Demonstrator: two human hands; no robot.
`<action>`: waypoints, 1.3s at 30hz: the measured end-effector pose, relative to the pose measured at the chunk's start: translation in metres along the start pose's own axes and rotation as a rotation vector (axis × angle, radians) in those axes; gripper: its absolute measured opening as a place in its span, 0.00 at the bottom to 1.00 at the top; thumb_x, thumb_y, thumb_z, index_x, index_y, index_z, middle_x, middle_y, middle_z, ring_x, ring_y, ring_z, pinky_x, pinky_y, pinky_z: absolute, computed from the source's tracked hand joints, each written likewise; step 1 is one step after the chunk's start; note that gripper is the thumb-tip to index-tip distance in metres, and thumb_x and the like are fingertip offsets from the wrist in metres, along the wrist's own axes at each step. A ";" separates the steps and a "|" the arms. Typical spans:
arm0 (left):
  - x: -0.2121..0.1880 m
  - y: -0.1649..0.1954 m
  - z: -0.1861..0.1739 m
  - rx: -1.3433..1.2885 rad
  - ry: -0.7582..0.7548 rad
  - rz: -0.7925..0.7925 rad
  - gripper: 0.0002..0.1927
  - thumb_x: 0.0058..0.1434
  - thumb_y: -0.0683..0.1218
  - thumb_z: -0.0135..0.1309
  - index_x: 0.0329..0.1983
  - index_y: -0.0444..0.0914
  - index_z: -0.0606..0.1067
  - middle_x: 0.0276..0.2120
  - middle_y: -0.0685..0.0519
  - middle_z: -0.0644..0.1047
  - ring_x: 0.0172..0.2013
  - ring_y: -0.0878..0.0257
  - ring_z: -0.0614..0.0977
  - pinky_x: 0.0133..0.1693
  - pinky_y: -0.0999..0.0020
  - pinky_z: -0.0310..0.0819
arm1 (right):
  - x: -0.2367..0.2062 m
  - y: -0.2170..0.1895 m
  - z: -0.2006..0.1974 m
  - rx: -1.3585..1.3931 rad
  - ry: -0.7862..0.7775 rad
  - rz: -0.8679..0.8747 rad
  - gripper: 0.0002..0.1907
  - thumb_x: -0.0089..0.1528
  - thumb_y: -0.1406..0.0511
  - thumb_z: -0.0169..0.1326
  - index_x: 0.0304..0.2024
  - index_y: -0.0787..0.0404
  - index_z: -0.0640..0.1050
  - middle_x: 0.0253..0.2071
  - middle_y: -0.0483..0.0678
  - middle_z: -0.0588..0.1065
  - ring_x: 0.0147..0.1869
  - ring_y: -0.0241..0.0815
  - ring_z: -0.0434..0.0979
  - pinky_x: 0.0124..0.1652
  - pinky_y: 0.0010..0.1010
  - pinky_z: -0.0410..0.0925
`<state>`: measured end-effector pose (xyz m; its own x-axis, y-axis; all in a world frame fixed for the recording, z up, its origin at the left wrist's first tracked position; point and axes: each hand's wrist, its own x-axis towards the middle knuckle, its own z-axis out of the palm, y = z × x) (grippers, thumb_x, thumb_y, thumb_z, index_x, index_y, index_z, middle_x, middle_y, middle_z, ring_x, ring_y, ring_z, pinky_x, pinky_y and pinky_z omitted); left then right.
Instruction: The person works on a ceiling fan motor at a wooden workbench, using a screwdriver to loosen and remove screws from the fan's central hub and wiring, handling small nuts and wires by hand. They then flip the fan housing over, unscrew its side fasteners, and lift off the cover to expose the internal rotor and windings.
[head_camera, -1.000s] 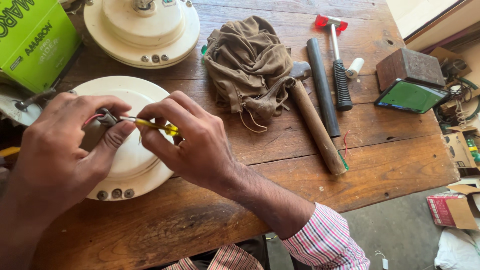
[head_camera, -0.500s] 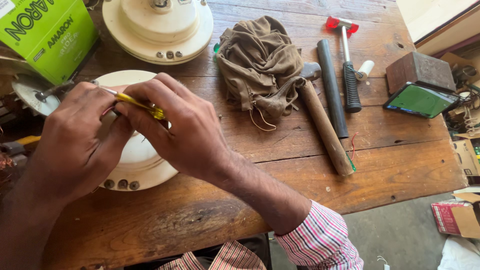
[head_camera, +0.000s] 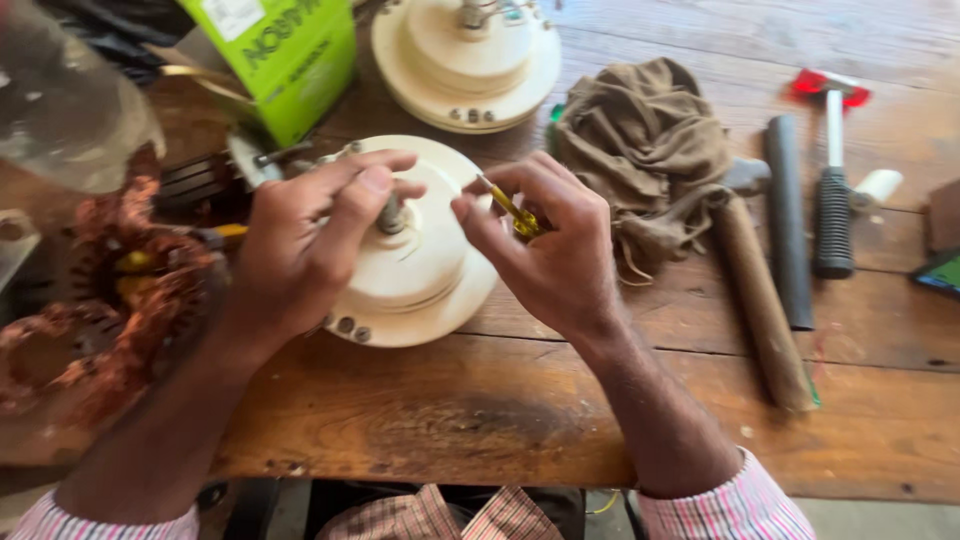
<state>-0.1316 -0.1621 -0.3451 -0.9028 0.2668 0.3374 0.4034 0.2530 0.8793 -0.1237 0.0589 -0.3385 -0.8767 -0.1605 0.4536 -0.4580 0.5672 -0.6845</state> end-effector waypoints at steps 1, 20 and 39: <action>0.001 0.002 0.003 0.006 -0.004 0.001 0.23 0.75 0.51 0.41 0.61 0.32 0.75 0.46 0.43 0.85 0.46 0.60 0.87 0.48 0.70 0.81 | -0.002 0.004 -0.002 -0.008 -0.015 -0.068 0.12 0.62 0.64 0.67 0.44 0.63 0.81 0.37 0.47 0.78 0.36 0.35 0.79 0.34 0.26 0.73; 0.003 0.012 0.069 0.192 -0.082 0.317 0.25 0.63 0.40 0.54 0.65 0.33 0.72 0.56 0.41 0.81 0.57 0.53 0.84 0.60 0.60 0.80 | -0.041 0.025 -0.039 -0.013 0.030 -0.077 0.06 0.64 0.68 0.64 0.43 0.61 0.82 0.37 0.47 0.81 0.37 0.33 0.83 0.36 0.25 0.75; 0.030 -0.002 0.157 0.296 0.009 0.380 0.16 0.68 0.43 0.58 0.56 0.32 0.76 0.47 0.42 0.83 0.47 0.52 0.87 0.51 0.60 0.82 | -0.041 0.079 -0.084 -0.019 0.144 -0.324 0.06 0.67 0.70 0.65 0.47 0.62 0.82 0.39 0.47 0.79 0.40 0.34 0.81 0.38 0.24 0.75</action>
<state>-0.1361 -0.0083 -0.3895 -0.6841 0.3840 0.6202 0.7288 0.3937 0.5601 -0.1120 0.1778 -0.3632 -0.6561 -0.2194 0.7220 -0.7046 0.5206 -0.4821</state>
